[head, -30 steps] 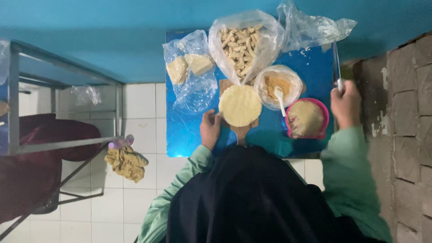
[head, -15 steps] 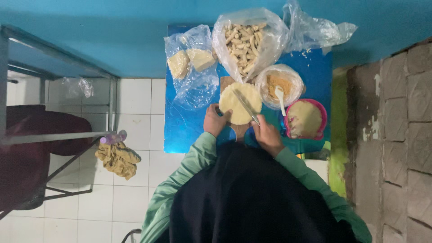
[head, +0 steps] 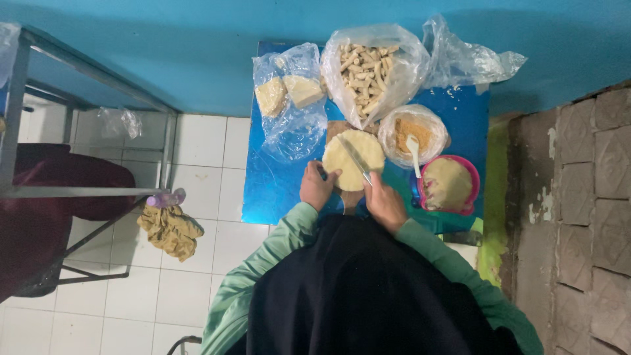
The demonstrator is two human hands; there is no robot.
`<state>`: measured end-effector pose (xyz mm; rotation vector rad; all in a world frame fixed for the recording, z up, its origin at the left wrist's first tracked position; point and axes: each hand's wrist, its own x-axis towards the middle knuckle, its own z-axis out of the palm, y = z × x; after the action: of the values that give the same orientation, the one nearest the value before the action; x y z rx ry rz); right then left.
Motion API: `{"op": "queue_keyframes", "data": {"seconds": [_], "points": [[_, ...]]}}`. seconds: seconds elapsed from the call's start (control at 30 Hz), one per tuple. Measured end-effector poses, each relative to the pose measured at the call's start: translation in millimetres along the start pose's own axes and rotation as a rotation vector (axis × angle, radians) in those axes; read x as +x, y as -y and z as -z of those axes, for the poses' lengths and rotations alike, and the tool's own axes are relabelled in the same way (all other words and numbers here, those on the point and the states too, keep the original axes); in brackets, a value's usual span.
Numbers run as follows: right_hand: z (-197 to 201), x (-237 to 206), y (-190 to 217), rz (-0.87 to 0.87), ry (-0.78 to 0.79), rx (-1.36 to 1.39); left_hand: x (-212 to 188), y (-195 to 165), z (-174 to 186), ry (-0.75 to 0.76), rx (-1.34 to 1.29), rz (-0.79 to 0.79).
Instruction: The person stretches and flattens pieces of dough by hand over a small wooden board on a blue table, pressing each piece into a flat round and setting it aside. They then hold a flattened dough round steady and cut it into smaller pieces with a knife, with a bag of already formed dough pieces nearby.
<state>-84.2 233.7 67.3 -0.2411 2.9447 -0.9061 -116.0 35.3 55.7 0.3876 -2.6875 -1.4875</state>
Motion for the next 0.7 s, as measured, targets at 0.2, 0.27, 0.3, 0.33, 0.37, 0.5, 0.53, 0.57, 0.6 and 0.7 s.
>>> {"op": "queue_keyframes", "data": {"seconds": [0.2, 0.27, 0.3, 0.33, 0.37, 0.5, 0.53, 0.57, 0.6, 0.7], "points": [[-7.0, 14.8, 0.2, -0.066, 0.117, -0.101, -2.8, -0.9, 7.8, -0.014, 0.034, 0.013], [-7.6, 15.8, 0.5, -0.113, 0.148, -0.111, -3.2, -9.0, 19.9, -0.055, 0.174, -0.068], [-7.6, 16.1, 1.3, -0.138, 0.162, -0.115, -2.3, -13.4, 28.0, -0.087, 0.277, -0.124], [-7.6, 16.4, 2.4, -0.157, 0.179, -0.119, 0.2, -17.8, 35.9, -0.117, 0.379, -0.18], [-7.4, 16.6, 3.8, -0.177, 0.197, -0.124, 6.1, -21.7, 43.1, -0.074, 0.422, -0.29], [-6.1, 17.6, 11.7, -0.255, 0.237, -0.143, 52.4, -34.2, 47.4, 0.083, 0.679, -0.821], [-5.4, 18.0, 14.0, -0.256, 0.238, -0.155, 64.8, -35.9, 43.3, 0.116, 0.763, -0.979], [-4.5, 18.7, 16.3, -0.258, 0.238, -0.166, 76.5, -37.6, 37.2, 0.161, 0.81, -1.04], [-3.6, 19.3, 18.7, -0.259, 0.237, -0.178, 86.6, -39.4, 29.6, 0.205, 0.856, -1.102], [-1.2, 22.9, 26.0, -0.343, 0.299, -0.233, 105.0, -41.4, 12.5, 0.374, 0.896, -1.18]]}}
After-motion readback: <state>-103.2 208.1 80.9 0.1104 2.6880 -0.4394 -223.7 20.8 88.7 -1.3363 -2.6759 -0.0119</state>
